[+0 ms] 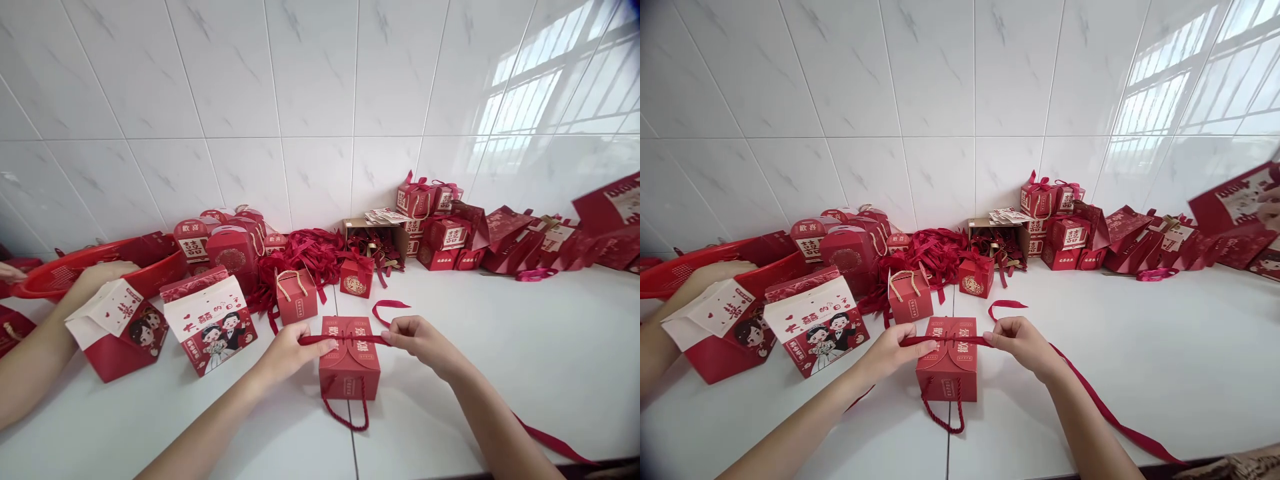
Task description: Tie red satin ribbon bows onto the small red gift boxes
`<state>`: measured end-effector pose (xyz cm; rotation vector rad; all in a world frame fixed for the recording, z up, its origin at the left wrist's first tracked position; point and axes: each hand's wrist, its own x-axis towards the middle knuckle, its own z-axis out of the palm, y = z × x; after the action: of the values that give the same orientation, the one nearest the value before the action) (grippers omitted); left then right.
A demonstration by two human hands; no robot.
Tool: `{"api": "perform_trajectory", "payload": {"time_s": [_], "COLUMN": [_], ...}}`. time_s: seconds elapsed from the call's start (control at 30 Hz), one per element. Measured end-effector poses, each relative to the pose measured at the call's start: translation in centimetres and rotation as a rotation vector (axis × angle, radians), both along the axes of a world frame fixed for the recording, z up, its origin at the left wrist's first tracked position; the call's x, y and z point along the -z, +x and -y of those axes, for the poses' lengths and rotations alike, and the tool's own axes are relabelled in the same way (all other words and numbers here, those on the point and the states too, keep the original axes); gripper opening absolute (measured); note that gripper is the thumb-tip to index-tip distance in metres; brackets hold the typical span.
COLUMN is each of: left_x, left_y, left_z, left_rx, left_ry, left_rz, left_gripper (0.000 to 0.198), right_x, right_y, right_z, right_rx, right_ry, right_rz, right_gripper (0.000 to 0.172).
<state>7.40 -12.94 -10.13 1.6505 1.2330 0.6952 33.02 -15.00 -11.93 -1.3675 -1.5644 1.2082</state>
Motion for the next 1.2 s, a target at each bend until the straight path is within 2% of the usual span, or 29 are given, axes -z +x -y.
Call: {"api": "perform_trajectory", "payload": {"time_s": [0.13, 0.27, 0.37, 0.47, 0.57, 0.7, 0.83, 0.97, 1.03, 1.1, 1.2], "left_x": [0.0, -0.3, -1.0, -1.9, -2.5, -2.4, -2.3, -2.5, -2.8, -3.0, -3.5], "left_y": [0.0, -0.5, -0.4, 1.1, 3.5, 5.4, 4.8, 3.9, 3.9, 4.1, 4.2], "left_z": [0.7, 0.9, 1.0, 1.4, 1.8, 1.5, 0.7, 0.6, 0.7, 0.9, 1.3], "left_rx": [0.009, -0.071, -0.114, -0.018, 0.116, 0.055, -0.021, -0.104, -0.121, -0.128, -0.163], "left_ry": [0.031, 0.155, 0.401, 0.706, 0.823, 0.930, 0.986, 1.102, 1.156, 1.182, 1.148], "left_rz": [0.026, -0.187, -0.283, -0.269, -0.347, -0.495, -0.486, -0.484, -0.482, -0.476, -0.447], "left_gripper": [0.037, 0.039, 0.036, 0.023, 0.021, 0.012, 0.013, 0.017, 0.022, 0.025, 0.027], "right_x": [0.0, -0.2, -1.0, -2.1, -3.3, -4.5, -4.6, -3.7, -3.3, -3.0, -2.6], "right_y": [0.6, 1.3, 1.5, 0.9, -0.3, -1.5, -1.6, -2.3, -3.0, -3.8, -4.7], "right_z": [0.1, 0.4, 0.9, 1.3, 1.5, 2.0, 2.8, 3.0, 2.7, 2.1, 1.2], "right_rx": [-0.014, -0.090, -0.111, -0.127, -0.148, -0.154, -0.027, 0.094, 0.090, 0.036, -0.025], "right_ry": [0.002, -0.073, -0.095, -0.090, -0.065, -0.044, -0.037, 0.144, 0.228, 0.279, 0.416], "right_rz": [0.002, -0.154, -0.352, -0.488, -0.548, -0.589, -0.462, -0.068, 0.053, 0.078, 0.067], "right_gripper": [0.047, 0.043, 0.039, 0.031, 0.026, 0.024, 0.025, 0.026, 0.030, 0.034, 0.023]}}
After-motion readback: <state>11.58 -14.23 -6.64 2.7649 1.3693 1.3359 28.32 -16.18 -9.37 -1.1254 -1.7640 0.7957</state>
